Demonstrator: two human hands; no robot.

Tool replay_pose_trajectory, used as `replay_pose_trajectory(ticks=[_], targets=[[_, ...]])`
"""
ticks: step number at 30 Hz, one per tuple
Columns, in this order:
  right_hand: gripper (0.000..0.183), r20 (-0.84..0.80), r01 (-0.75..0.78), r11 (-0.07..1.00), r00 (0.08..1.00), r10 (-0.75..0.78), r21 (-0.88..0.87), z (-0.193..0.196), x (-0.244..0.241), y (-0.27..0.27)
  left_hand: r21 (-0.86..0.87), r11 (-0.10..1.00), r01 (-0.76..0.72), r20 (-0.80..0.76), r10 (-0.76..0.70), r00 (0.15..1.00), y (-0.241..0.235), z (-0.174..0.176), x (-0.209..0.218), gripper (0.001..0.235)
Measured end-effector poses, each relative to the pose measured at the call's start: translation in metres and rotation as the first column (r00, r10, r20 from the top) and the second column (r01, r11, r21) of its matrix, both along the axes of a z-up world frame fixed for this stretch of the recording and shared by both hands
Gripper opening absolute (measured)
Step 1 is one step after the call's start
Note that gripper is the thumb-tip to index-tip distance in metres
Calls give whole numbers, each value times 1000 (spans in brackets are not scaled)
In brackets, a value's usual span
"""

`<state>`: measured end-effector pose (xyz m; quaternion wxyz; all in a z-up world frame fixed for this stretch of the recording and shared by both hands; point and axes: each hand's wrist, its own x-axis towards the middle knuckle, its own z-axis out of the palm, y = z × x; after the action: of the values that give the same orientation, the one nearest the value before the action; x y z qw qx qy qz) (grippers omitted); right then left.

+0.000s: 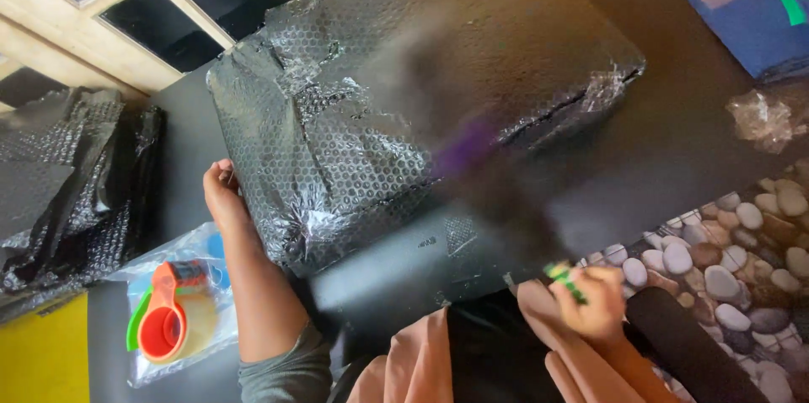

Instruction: The person wraps a rectangular package in black bubble wrap, folding and taping the edges to secure it. After sealing the package, the person uses a feather duster to wipe the surface of the wrapped package.

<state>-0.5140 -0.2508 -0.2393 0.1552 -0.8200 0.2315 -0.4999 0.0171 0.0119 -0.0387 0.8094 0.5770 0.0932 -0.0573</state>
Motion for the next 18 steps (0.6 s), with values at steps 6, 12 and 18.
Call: replay_pose_trajectory(ticks=[6,12,18], targets=[[37,-207,-3,996,978,-16,-91,-9,0,-8,-8,1000,-11,-24,11,1000,0,-2,1,18],[26,4,298,936,953,-304,185,20,-7,-52,42,999,-3,-44,5,999,-3,5,-2,21],[27,7,179,982,984,-179,63,-7,-4,-24,39,999,-35,8,35,999,0,3,0,18]])
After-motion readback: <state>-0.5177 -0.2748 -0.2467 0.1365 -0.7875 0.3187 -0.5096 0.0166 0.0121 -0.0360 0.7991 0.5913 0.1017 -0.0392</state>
